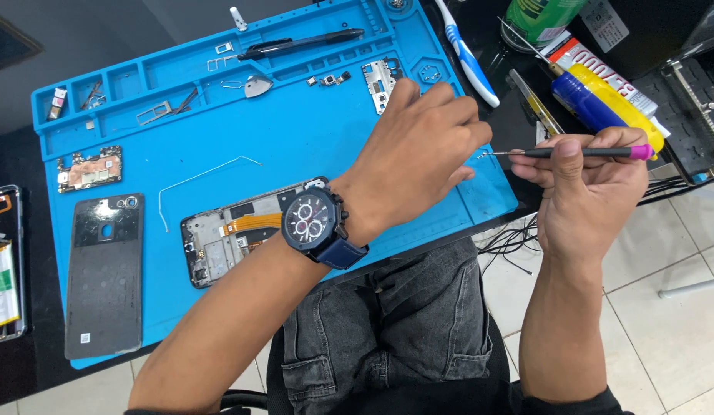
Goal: The person uses a screwdriver to remove screws from a disassembled smartphone placed on a blue work mat. They carefully unscrew components and place the screws on the mat while handling the phone's internal parts.
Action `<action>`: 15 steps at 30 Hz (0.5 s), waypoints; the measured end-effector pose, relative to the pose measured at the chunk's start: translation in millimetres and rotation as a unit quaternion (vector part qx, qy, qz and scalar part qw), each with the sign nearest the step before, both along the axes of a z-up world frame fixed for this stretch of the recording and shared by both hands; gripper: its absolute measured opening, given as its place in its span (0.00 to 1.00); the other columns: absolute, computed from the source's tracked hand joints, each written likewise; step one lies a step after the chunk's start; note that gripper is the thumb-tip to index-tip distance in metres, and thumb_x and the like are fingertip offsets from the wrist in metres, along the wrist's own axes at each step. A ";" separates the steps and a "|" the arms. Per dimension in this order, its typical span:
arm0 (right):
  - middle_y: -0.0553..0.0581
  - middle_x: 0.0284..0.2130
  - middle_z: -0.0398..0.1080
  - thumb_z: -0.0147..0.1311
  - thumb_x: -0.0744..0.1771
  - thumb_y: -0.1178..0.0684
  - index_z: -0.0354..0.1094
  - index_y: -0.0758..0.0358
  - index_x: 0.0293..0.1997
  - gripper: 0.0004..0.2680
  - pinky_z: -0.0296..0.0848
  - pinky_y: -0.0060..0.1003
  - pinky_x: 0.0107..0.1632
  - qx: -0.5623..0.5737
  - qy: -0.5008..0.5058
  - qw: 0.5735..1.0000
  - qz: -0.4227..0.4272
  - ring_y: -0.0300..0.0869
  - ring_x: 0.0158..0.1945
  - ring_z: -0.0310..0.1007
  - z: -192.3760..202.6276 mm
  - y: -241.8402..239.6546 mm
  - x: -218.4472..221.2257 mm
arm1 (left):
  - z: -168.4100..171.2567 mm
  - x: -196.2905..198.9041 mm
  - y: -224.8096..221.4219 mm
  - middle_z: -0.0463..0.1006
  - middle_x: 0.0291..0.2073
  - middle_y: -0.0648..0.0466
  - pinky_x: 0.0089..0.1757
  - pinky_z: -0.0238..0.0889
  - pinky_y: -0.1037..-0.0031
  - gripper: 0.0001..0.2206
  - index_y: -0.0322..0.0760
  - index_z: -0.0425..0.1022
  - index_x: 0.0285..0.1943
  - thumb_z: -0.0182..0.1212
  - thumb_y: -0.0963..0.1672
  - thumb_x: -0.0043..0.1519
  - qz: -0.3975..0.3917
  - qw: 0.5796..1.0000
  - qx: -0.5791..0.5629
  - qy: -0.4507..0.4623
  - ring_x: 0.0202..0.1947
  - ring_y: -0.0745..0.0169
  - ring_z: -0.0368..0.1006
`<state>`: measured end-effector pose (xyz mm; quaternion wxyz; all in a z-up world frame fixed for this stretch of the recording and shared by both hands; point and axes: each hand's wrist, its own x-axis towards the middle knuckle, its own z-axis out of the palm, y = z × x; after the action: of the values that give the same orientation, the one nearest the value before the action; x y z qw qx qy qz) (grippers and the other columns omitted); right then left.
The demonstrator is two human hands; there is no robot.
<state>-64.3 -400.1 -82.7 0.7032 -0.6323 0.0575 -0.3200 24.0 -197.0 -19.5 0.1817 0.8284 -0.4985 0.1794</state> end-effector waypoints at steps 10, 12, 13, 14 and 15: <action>0.70 0.42 0.72 0.62 0.72 0.51 0.48 0.57 0.49 0.16 0.87 0.42 0.40 -0.013 -0.016 0.999 0.029 0.57 0.38 0.81 6.3 3.6 -2.8 | -9.8 -4.0 7.7 0.73 0.43 0.58 0.44 0.53 0.59 0.18 0.45 0.78 0.45 0.82 0.47 0.52 -0.024 0.996 -0.080 -0.032 0.48 0.53 0.65; 0.70 0.42 0.72 0.62 0.72 0.51 0.48 0.56 0.50 0.16 0.86 0.42 0.40 -0.020 -0.016 0.999 0.027 0.57 0.37 0.81 6.0 4.3 -2.9 | -11.6 -4.0 7.7 0.73 0.43 0.58 0.44 0.52 0.59 0.16 0.44 0.77 0.45 0.81 0.46 0.55 -0.026 0.995 -0.087 -0.037 0.48 0.53 0.64; 0.70 0.42 0.72 0.62 0.72 0.51 0.48 0.56 0.50 0.16 0.86 0.42 0.40 -0.019 -0.016 0.999 0.027 0.57 0.37 0.81 6.1 4.5 -3.2 | -12.4 -3.9 7.1 0.73 0.43 0.58 0.44 0.52 0.59 0.16 0.44 0.77 0.45 0.81 0.46 0.55 -0.026 0.995 -0.087 -0.037 0.48 0.53 0.64; 0.71 0.42 0.72 0.62 0.72 0.51 0.48 0.57 0.50 0.16 0.86 0.42 0.40 -0.017 -0.015 0.999 0.028 0.56 0.38 0.81 6.3 4.7 -3.4 | -13.1 -3.7 6.5 0.73 0.43 0.58 0.44 0.52 0.59 0.15 0.44 0.77 0.45 0.81 0.45 0.55 -0.024 0.995 -0.092 -0.043 0.48 0.53 0.64; 0.71 0.42 0.72 0.62 0.72 0.51 0.48 0.57 0.50 0.16 0.86 0.41 0.40 -0.016 -0.014 0.999 0.028 0.56 0.38 0.81 6.5 4.5 -3.8 | -13.9 -3.4 5.5 0.73 0.42 0.58 0.44 0.52 0.58 0.15 0.44 0.77 0.44 0.81 0.45 0.55 -0.023 0.994 -0.098 -0.050 0.48 0.53 0.64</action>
<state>-68.1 -395.6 -76.2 0.7025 -0.6401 0.0245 -0.3101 20.6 -191.5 -33.4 0.2407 0.7854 -0.5056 0.2639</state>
